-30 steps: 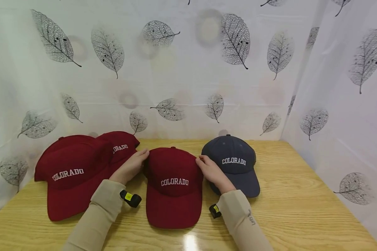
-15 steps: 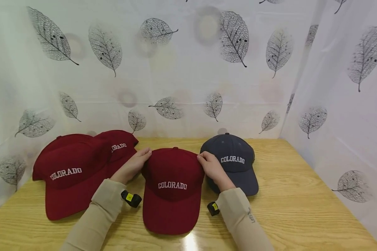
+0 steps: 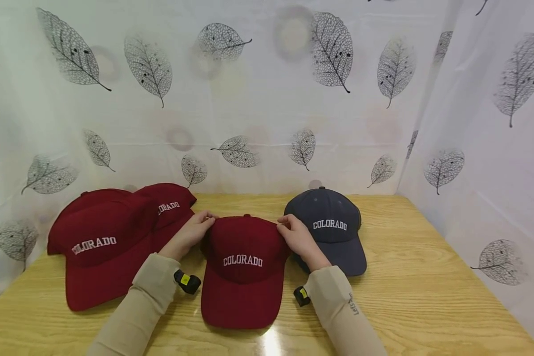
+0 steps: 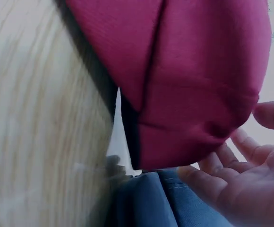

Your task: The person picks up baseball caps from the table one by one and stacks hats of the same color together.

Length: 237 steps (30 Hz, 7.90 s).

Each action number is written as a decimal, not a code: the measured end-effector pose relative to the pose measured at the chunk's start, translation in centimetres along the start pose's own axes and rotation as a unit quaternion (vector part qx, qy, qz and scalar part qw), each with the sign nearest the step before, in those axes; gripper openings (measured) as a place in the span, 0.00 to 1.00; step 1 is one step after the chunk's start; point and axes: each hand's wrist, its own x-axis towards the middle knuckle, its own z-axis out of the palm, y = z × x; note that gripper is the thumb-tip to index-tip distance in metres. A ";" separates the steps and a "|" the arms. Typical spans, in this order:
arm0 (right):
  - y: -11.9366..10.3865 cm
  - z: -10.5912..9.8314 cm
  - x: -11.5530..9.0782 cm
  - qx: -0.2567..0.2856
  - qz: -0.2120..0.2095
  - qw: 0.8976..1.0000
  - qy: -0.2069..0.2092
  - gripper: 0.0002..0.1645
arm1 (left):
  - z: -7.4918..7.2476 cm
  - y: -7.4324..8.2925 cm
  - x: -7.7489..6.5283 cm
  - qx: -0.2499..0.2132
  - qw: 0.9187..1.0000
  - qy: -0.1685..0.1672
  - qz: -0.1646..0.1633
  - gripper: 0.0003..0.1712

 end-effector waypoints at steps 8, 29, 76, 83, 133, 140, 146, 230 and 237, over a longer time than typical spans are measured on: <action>-2.0 0.0 -0.8 -0.071 -0.041 0.995 0.059 0.12 | 0.1 0.7 -0.5 0.064 0.997 0.019 0.048 0.13; -5.3 0.9 -5.9 -0.212 -0.211 0.931 -0.209 0.03 | -4.8 2.4 -8.2 0.338 0.926 0.013 0.170 0.12; -4.6 2.9 -6.4 -0.320 -0.166 0.900 -0.247 0.29 | -8.3 -1.5 -10.7 0.533 0.841 -0.002 0.088 0.38; -4.6 3.0 -6.3 -0.321 -0.166 0.899 -0.249 0.27 | -8.5 -2.0 -10.5 0.537 0.834 0.030 0.120 0.31; -4.6 3.1 -6.3 -0.337 -0.179 0.895 -0.232 0.22 | -9.4 2.7 -11.9 0.487 0.809 0.287 0.162 0.20; -4.6 3.2 -6.4 -0.336 -0.186 0.894 -0.231 0.23 | -8.9 3.4 -12.1 0.478 0.789 0.322 0.212 0.20; -4.7 3.1 -6.4 -0.335 -0.186 0.895 -0.228 0.22 | -8.0 5.0 -12.9 0.475 0.746 0.367 0.288 0.15; -4.7 4.4 -7.1 -0.449 -0.329 0.816 -0.154 0.22 | 6.3 6.0 -9.2 0.476 0.782 0.027 0.402 0.17; -4.8 4.1 -7.0 -0.428 -0.332 0.825 -0.160 0.24 | 6.1 5.6 -9.2 0.476 0.802 -0.016 0.361 0.18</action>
